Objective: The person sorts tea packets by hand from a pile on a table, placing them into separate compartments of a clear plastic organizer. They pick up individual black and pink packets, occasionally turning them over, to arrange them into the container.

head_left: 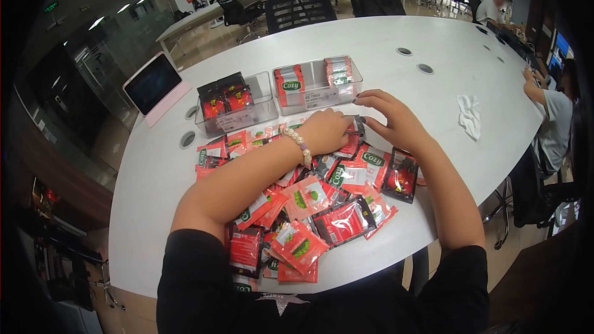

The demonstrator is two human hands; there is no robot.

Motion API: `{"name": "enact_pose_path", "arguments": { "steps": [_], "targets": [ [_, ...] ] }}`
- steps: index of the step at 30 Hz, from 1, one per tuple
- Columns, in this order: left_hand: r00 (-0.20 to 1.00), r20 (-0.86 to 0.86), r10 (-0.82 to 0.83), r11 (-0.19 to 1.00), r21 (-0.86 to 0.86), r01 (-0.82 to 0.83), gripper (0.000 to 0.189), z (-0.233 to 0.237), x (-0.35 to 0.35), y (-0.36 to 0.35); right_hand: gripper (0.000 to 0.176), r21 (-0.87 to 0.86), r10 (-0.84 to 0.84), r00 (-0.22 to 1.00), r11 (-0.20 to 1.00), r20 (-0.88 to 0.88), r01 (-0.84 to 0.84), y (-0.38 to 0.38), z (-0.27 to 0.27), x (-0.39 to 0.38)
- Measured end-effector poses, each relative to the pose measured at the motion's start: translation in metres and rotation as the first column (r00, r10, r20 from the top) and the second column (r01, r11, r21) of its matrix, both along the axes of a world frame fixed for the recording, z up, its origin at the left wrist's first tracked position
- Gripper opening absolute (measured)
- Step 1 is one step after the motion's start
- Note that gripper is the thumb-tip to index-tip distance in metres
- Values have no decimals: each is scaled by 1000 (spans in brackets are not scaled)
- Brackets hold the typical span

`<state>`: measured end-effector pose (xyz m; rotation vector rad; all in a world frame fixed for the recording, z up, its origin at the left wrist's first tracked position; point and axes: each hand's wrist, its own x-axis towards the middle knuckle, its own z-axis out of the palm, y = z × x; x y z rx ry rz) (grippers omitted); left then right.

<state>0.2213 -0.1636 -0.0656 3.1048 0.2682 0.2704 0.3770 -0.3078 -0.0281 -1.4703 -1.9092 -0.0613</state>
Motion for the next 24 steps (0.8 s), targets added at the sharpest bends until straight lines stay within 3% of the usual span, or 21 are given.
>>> {"name": "enact_pose_path", "arguments": {
  "steps": [2,6,9,11,13,15,20,24],
  "targets": [
    [999,-40,18,1000,-10,-19,39,6,7,5,39,-22,-7,1000,1000,-18,6,0,0,2],
    [977,212,8,984,-175,30,34,8,5,22,36,0,8,1000,1000,-28,-8,2,-2,9],
    [940,232,250,824,-560,-81,29,43,-14,17,32,15,10,999,1000,-41,-10,2,-3,9],
    [852,384,356,730,-683,3,27,54,-32,29,32,21,1,1000,1000,-25,-1,2,-2,9],
    [735,464,495,691,-723,-8,25,70,-59,47,32,31,-1,1000,1000,-15,1,1,0,8],
    [589,583,560,670,-737,92,25,78,-91,75,33,22,-8,1000,1000,-12,8,0,0,7],
    [371,425,826,429,-900,76,17,63,-188,159,32,16,-11,1000,1000,-2,11,3,-3,7],
    [450,353,820,484,-849,-215,26,41,-219,170,33,2,-20,1000,1000,-14,20,4,-5,7]
  ]
}}
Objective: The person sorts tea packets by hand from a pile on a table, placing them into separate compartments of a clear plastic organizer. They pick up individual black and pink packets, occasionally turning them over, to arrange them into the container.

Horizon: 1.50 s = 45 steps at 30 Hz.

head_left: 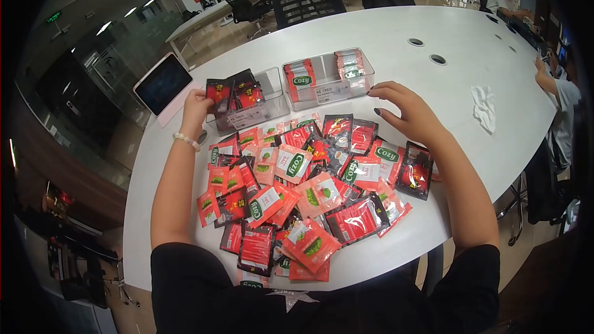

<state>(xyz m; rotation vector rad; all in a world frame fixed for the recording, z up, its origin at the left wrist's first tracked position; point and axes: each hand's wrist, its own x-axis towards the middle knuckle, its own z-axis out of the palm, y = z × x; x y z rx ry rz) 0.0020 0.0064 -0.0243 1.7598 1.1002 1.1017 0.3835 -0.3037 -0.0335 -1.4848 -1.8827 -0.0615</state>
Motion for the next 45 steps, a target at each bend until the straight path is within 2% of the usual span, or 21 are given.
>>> {"name": "enact_pose_path", "arguments": {
  "steps": [3,4,7,10,13,14,17,18,20,23,26,28,31,33,38,41,42,45],
  "targets": [
    [926,-371,70,992,126,-25,32,-14,-6,7,38,-32,-17,1000,999,2,17,0,-1,1],
    [834,-528,161,954,300,6,39,-15,-7,9,40,-46,-24,1000,999,3,24,0,-1,1],
    [679,-598,426,805,593,18,49,-14,12,-13,40,-32,-16,1000,999,12,17,0,0,1],
    [680,-594,430,721,679,138,53,5,40,-43,39,-43,-17,1000,999,5,17,-2,3,-1],
    [592,-759,271,742,557,374,44,10,53,-36,35,-15,4,1000,1000,9,-4,-1,2,-2],
    [560,-792,243,765,511,391,34,10,58,-35,35,-15,10,1000,1000,11,-10,-1,2,-2],
    [524,-823,218,715,500,489,27,5,68,-25,35,-8,22,1000,1000,20,-22,-1,4,-3],
    [530,-834,154,740,453,497,25,5,71,-22,35,-3,23,999,1000,24,-23,-2,4,-3],
    [536,-844,24,780,351,518,21,6,76,-16,36,0,23,999,1000,26,-23,-2,4,-4],
    [536,-844,8,798,329,506,15,7,78,-5,36,-2,22,999,1000,26,-22,-3,5,-4],
    [706,-707,-38,769,430,472,13,28,66,-5,35,17,21,999,1000,30,-22,-4,7,-3],
    [855,-519,-7,749,564,349,12,33,43,6,35,32,26,999,999,19,-27,-4,7,-2],
    [884,-460,84,865,473,164,12,40,3,17,34,37,25,1000,999,15,-25,-4,7,-1],
    [916,-393,78,898,427,107,11,27,-18,23,34,31,12,1000,999,14,-13,-3,6,-2],
    [974,-223,46,983,186,-4,11,-24,-38,24,35,23,-12,1000,1000,16,12,-4,6,-5],
    [992,-126,30,983,186,-6,11,-41,-38,27,35,27,-23,999,999,24,23,-3,4,-4],
    [990,-139,11,981,191,16,11,-39,-41,31,35,27,-25,999,999,27,24,-3,3,-3],
    [883,-398,247,880,473,-33,23,-31,-46,38,35,6,-28,999,1000,25,27,-2,2,-1]
  ]
}}
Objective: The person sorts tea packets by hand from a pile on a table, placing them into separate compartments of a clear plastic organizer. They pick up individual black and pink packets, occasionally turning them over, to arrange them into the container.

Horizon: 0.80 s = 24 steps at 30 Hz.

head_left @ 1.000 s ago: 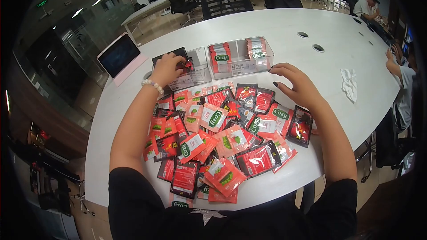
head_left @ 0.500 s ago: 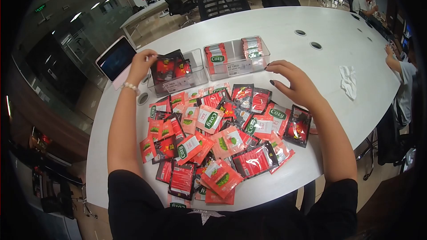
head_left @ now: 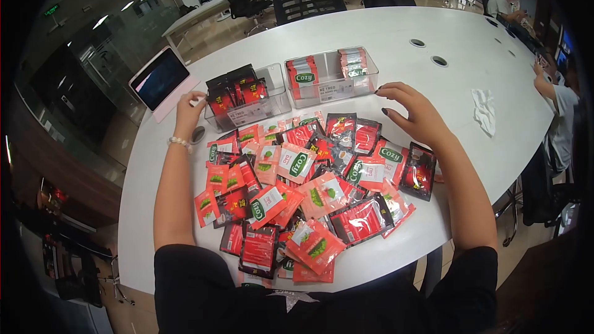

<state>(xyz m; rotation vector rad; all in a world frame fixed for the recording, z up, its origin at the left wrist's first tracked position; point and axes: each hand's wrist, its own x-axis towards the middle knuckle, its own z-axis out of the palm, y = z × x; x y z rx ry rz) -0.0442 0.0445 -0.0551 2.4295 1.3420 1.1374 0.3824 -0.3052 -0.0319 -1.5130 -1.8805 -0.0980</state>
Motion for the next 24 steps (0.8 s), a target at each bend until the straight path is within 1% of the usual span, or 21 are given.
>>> {"name": "enact_pose_path", "arguments": {
  "steps": [1,3,5,6,8,9,12,15,18,21,22,23,24],
  "targets": [
    [995,-17,97,972,214,-92,44,7,14,-9,36,-9,-6,1000,1000,1,6,2,0,0],
    [982,-78,172,960,238,-149,71,15,41,-30,38,-29,-16,1000,999,0,16,0,0,2],
    [972,-159,171,978,146,-148,97,13,65,-34,38,-43,-25,999,999,-31,24,0,0,0],
    [938,-251,240,971,66,-231,103,16,80,-45,37,-51,-30,999,998,-44,27,0,1,-1],
    [835,-436,335,912,-73,-404,115,30,104,-66,37,-58,-28,998,998,-51,25,2,-1,0],
    [801,-488,347,901,-66,-430,119,27,106,-59,37,-53,-30,999,998,-43,28,2,-1,-1],
    [853,-423,307,878,-219,-425,114,21,100,-37,34,-24,-33,999,999,-26,32,0,1,-3],
    [936,-278,217,908,-295,-298,108,13,84,-18,32,-25,-27,999,999,-35,26,0,4,-2],
    [936,-255,245,913,-264,-311,104,14,77,-25,32,-37,-9,998,999,-61,7,-1,5,-3],
    [837,-373,401,880,-99,-465,100,18,91,-49,34,-55,-5,998,999,-60,2,1,2,-3],
    [812,-340,475,880,146,-453,92,13,94,-51,36,-59,-8,999,998,-53,5,0,1,-3],
    [793,-287,538,823,383,-420,85,5,98,-50,36,-54,-12,999,999,-41,10,-1,2,-4],
    [780,-217,587,712,596,-370,77,8,104,-57,36,-47,-16,999,999,-29,14,-1,4,-5]
  ]
}}
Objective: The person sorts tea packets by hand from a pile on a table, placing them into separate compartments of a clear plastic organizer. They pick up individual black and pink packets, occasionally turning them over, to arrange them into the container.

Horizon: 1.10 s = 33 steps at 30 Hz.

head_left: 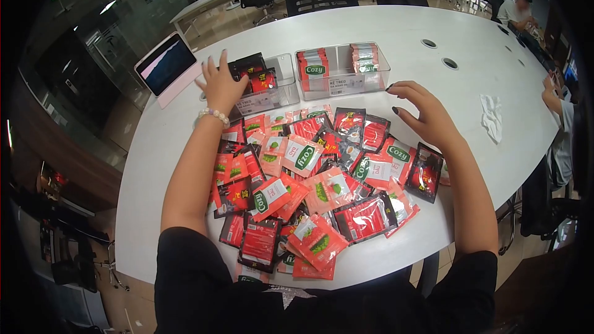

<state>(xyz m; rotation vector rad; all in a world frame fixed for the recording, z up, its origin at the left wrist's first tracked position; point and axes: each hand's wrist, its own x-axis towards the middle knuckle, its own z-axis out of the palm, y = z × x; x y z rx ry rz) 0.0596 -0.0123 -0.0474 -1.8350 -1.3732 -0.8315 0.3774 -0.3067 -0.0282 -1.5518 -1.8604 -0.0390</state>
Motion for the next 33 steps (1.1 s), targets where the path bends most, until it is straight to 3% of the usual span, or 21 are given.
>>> {"name": "enact_pose_path", "arguments": {
  "steps": [1,3,6,10,16,19,22,23,26,27,30,31,32,33],
  "targets": [
    [984,-9,-178,980,-90,176,67,7,4,-4,36,7,-4,1000,1000,14,3,-1,1,-1],
    [863,23,-505,829,-264,493,48,23,10,-15,36,13,0,1000,1000,22,0,-1,2,0],
    [765,63,-642,620,-543,565,33,20,24,-18,34,-2,17,1000,1000,-10,-17,1,0,0],
    [772,175,-610,540,-621,568,38,14,32,2,33,-8,19,999,1000,-33,-19,1,-1,0],
    [832,-126,-540,709,-601,369,34,22,39,5,33,25,14,1000,1000,-12,-14,-2,3,0],
    [834,-137,-535,724,-583,370,30,27,42,9,33,34,19,1000,999,-11,-19,-2,3,1],
    [822,-67,-566,643,-660,389,30,39,42,8,33,38,15,1000,999,-20,-14,-3,4,2],
    [815,89,-572,497,-753,431,33,46,40,9,34,24,10,1000,1000,-23,-9,-3,5,2],
    [769,97,-632,390,-818,423,30,53,29,2,36,-2,-1,1000,1000,-31,1,-3,5,3],
    [756,58,-652,493,-725,481,30,46,22,1,36,-3,-3,1000,1000,-30,3,-3,4,4],
    [735,176,-655,417,-727,545,28,63,7,15,37,6,-13,1000,1000,-10,13,-2,3,5],
    [743,190,-642,434,-709,556,28,81,2,8,38,12,-19,1000,1000,-5,19,-3,3,6],
    [734,166,-659,527,-595,608,26,94,-4,0,38,19,-14,1000,1000,-11,15,-3,2,7],
    [730,215,-649,506,-594,625,25,105,-14,5,38,23,-6,1000,1000,-19,7,-2,2,8]
  ]
}}
